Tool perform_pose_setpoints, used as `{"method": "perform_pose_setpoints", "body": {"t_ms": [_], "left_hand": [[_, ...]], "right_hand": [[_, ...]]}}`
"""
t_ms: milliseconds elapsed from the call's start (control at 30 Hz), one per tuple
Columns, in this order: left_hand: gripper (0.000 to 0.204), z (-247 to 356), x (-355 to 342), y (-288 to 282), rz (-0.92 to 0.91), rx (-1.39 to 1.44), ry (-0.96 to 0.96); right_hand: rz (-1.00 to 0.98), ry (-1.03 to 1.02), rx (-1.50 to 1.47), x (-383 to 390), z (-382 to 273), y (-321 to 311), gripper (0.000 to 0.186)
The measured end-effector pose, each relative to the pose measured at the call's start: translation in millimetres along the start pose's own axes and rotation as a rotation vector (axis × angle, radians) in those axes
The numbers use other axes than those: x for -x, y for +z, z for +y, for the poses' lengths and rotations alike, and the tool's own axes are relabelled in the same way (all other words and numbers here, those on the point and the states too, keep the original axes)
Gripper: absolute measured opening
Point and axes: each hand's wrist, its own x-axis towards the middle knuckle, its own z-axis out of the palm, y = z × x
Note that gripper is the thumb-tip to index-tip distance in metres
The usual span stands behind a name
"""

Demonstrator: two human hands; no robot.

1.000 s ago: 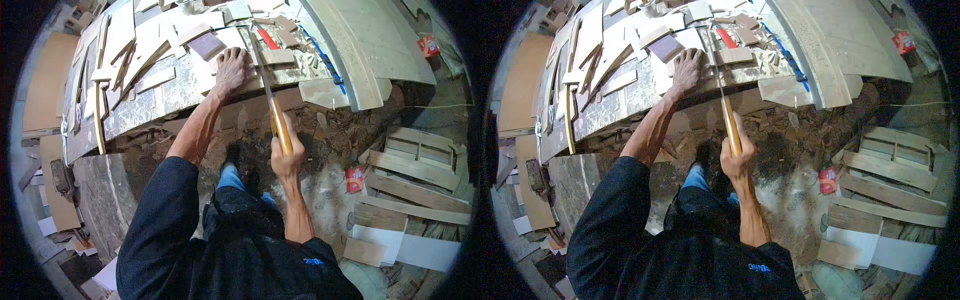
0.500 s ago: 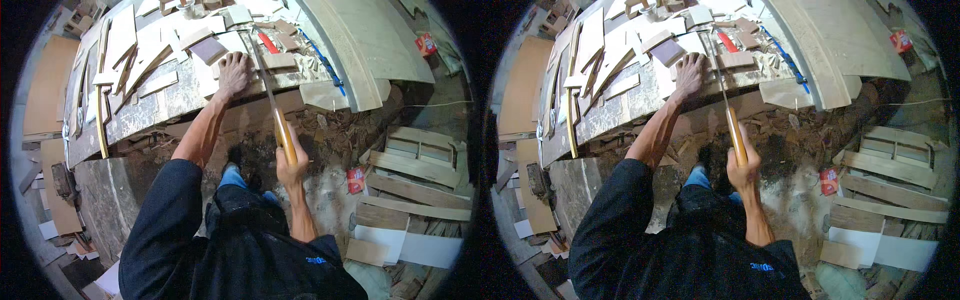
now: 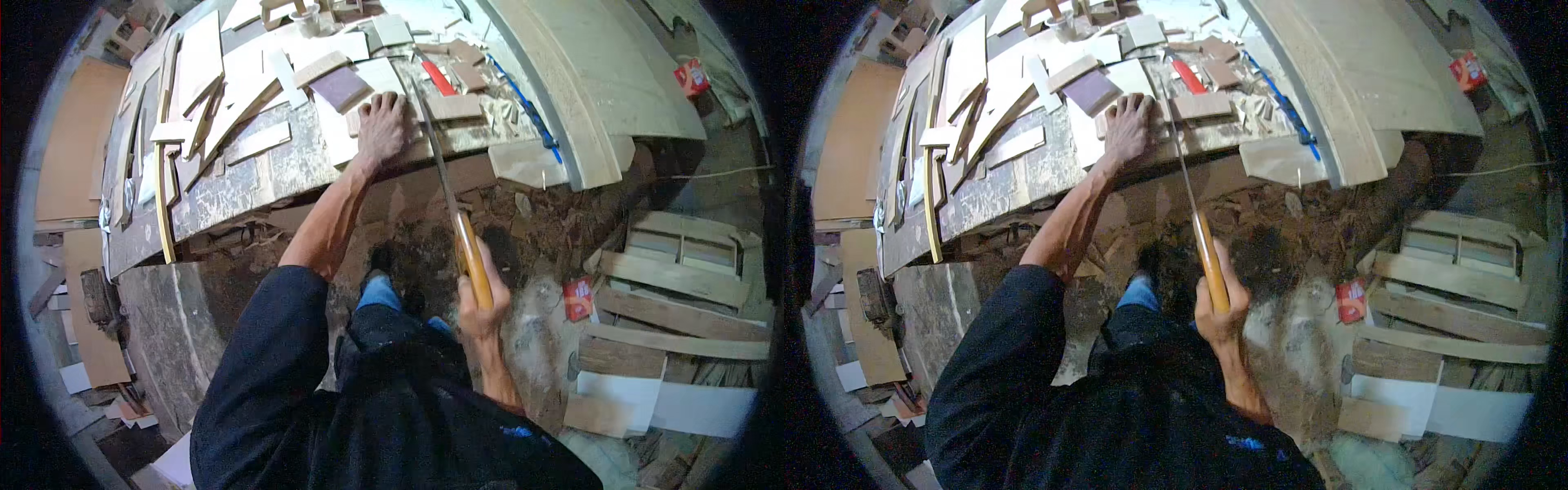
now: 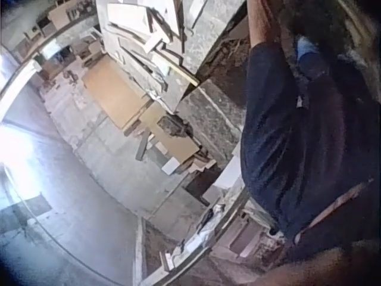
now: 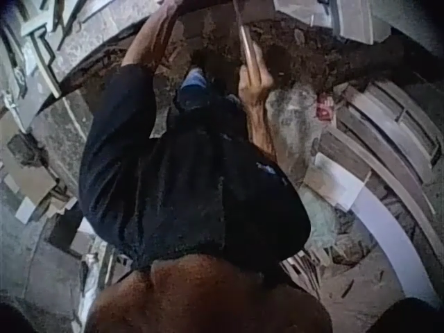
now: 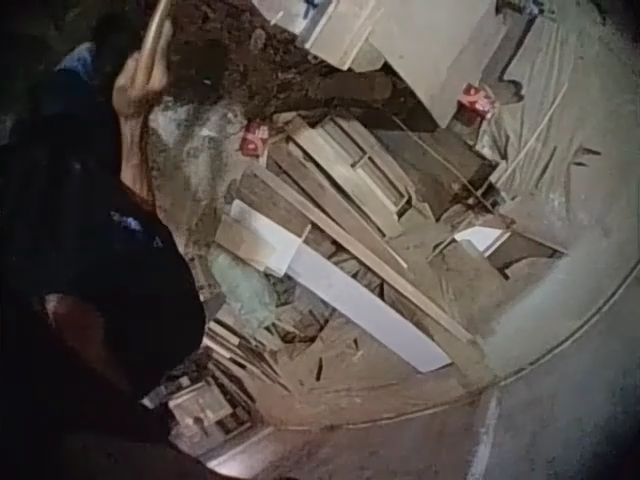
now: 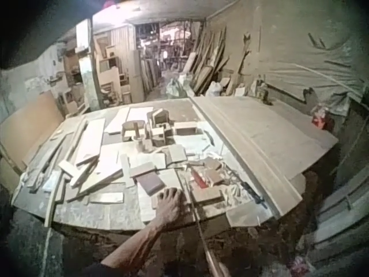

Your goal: The person saws a piece of wood with a handsaw, holds and fits small wooden blocks together, marks a piece with a pencil, and trims the wood with a utility knife.

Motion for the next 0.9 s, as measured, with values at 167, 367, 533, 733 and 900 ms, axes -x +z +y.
{"method": "perform_pose_setpoints", "body": {"t_ms": [167,367,533,733,900], "left_hand": [[0.046,11.8,-9.0,16.8,0.005,0.095,0.055],[0.045,-0.5,1.9,5.1,0.020,0.005,0.012],[0.046,10.9,-5.2,6.5,-0.015,0.031,0.036],[0.044,8.5,-3.8,0.6,-0.030,0.022,0.004],[0.045,4.7,-6.9,6.3,-0.021,0.030,0.038]], "right_hand": [[0.049,-0.017,0.028,-52.2,26.0,20.1,0.058],[-0.012,0.092,-0.101,7.6,-0.9,-8.0,0.056],[0.018,0.077,-0.071,-60.9,26.0,25.6,0.056],[-0.031,0.119,-0.091,-6.3,3.0,0.0,0.056],[-0.028,0.127,-0.060,-57.8,13.8,22.5,0.059]]}}
